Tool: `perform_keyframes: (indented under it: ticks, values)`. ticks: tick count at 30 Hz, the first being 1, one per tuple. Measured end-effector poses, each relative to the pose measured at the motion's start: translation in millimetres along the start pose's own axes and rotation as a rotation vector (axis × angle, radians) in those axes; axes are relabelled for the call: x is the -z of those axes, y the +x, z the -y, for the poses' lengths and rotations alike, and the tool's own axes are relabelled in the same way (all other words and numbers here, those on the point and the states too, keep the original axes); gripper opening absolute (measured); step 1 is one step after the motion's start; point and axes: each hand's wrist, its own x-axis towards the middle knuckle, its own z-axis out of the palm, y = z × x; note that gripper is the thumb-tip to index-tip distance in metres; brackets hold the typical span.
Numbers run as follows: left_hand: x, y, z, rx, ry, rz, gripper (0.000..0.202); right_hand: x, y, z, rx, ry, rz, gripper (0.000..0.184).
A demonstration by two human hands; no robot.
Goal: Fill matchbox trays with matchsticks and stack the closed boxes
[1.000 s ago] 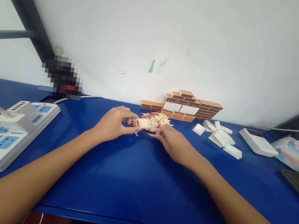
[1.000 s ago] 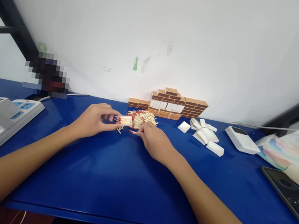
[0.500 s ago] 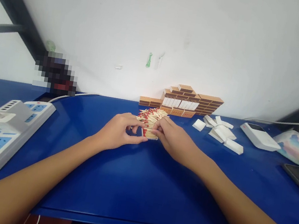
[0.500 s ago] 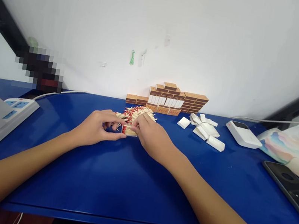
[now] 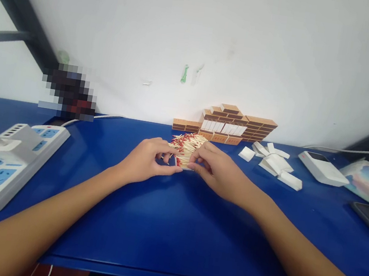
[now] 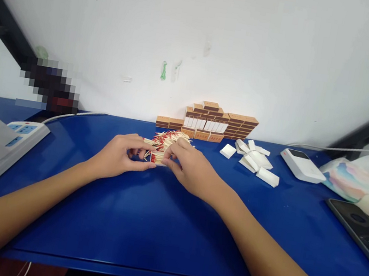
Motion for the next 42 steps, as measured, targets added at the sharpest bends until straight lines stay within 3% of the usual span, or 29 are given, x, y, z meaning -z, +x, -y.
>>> perform_keyframes:
  ticks: [16, 23, 32, 42]
  values:
    - [-0.7, 0.1, -0.4, -0.007, 0.000, 0.010, 0.027, -7.6, -0.5, -0.9, -0.006, 0.013, 0.018, 0.015]
    - [-1.9, -0.7, -6.1, -0.022, -0.007, 0.025, 0.030, -6.2, 0.6, 1.4, -0.014, 0.021, -0.076, 0.013]
    - [-4.8, -1.7, -6.7, -0.056, 0.002, 0.050, 0.027, -8.1, -0.6, -0.7, 0.006, 0.032, 0.001, 0.013]
    - [-4.8, -1.4, -6.1, -0.051, 0.002, 0.039, 0.029, -2.7, -0.6, 0.2, -0.015, -0.137, -0.023, 0.013]
